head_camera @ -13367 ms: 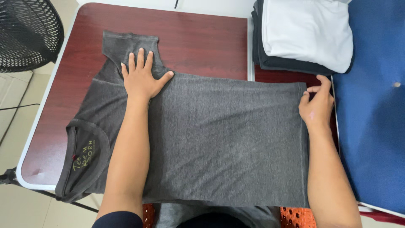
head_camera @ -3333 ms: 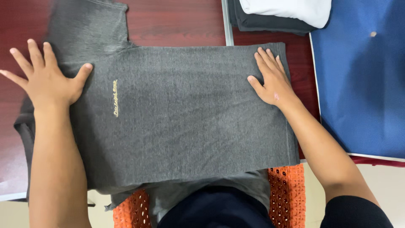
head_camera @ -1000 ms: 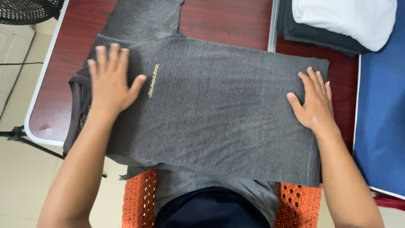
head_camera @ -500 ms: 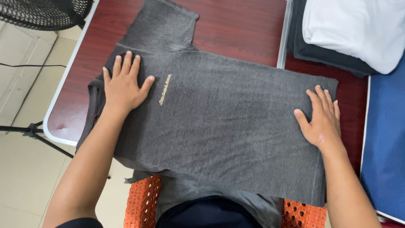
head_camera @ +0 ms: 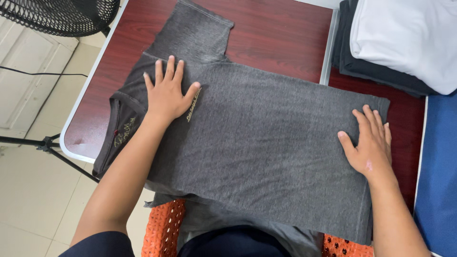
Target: The person folds a gray t-shirt on a table by tucking the sleeves and sides toward the center and smoothing the fabric by hand.
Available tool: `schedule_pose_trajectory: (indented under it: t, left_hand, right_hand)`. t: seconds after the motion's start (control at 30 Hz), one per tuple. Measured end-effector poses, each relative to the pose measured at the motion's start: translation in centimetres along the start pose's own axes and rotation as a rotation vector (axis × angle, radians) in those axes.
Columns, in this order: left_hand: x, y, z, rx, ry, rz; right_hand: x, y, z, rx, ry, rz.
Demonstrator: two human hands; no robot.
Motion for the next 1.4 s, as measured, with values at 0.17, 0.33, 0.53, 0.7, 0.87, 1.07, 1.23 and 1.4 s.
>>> schedule_pose_trajectory:
  t: [0.17,0.33,0.53,0.7,0.87,1.07,1.23,1.4]
  left_hand:
    - [-0.1,1.3,0.5,0.079,0.049,0.144]
    - [0.4,4.0,0.9,0.076,0.057,0.207]
    - [1.2,7.1,1.1,0.097,0.093,0.37]
    - [2.4,3.0,0.8,0.061,-0.089,0.101]
    - [4.5,0.9,-0.1,0.032,-0.074,-0.043]
    - [5.6,3.4,-0.7,0.059,0.023,0.107]
    - [6.6,5.1,-0.9,0.087,0.056,0.154]
    - [7.3,5.2,-0.8,0.122,0.038,0.178]
  right_hand:
    - [0.2,0.0,-0.1,-0.002,0.008,-0.014]
    - [0.1,0.1,0.0,0.006,0.015,-0.018]
    - [0.4,-0.1,-0.1,0.005,0.034,-0.045]
    - [0.2,-0.1,0.0,0.008,0.026,-0.043]
    - [0.2,-0.1,0.1,0.021,0.003,-0.018]
    - [0.4,-0.5,-0.1,0.006,0.007,-0.031]
    - [0.5,-0.4,-0.1,0.007,0.011,-0.038]
    - [0.5,-0.5,-0.2,0.011,0.011,-0.041]
Point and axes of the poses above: each hand's wrist, its own x-axis towards the middle knuckle, its own z-axis out of the back of the hand, y = z × x, the point moved 7 cm from there along x, towards the middle knuckle, and after that the axes turned 6 degrees about x, right-handed, at the moved point
